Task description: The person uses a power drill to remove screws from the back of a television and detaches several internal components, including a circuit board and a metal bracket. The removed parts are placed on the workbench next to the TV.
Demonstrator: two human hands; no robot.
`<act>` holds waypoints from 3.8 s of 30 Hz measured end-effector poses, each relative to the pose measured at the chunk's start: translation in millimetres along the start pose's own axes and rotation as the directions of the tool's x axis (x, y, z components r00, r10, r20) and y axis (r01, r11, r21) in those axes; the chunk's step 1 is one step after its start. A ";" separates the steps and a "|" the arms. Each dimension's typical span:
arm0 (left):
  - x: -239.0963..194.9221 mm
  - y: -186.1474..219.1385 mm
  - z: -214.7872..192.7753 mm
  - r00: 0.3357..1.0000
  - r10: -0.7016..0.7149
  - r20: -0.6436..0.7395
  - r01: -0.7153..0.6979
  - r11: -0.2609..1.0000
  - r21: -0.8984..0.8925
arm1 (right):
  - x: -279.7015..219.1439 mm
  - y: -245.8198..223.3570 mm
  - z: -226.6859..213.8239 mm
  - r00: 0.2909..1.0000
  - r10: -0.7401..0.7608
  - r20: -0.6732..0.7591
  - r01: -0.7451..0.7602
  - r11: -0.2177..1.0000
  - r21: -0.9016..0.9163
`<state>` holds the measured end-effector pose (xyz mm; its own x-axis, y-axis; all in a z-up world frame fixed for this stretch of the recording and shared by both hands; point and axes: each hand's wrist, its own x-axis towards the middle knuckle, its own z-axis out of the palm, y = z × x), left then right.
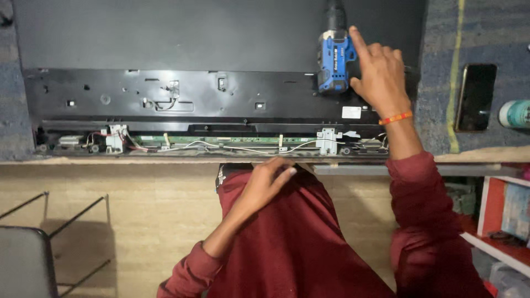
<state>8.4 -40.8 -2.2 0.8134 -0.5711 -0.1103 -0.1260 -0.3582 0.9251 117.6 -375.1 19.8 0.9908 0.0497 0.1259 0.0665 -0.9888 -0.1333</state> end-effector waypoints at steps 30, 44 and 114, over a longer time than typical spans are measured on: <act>38.2 -92.9 134.8 0.875 -0.010 0.484 0.368 0.663 -0.652 | -397.6 -309.7 151.3 0.607 0.652 0.454 0.498 -0.758 0.421; 51.3 -112.4 155.3 0.957 -0.088 0.277 0.288 0.419 -0.861 | -394.0 -285.5 158.1 0.632 0.658 0.410 0.453 -0.743 0.493; 31.5 -64.8 91.3 0.807 0.579 -0.114 -0.443 0.722 0.531 | -383.1 -298.8 179.8 0.672 0.666 0.323 0.460 -0.717 0.523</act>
<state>-9.7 -103.0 -98.7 0.6484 -0.5839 0.4885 -0.7531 -0.3981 0.5238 -260.6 -73.5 -165.4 0.7482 -0.5804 -0.3214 0.4701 0.8057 -0.3603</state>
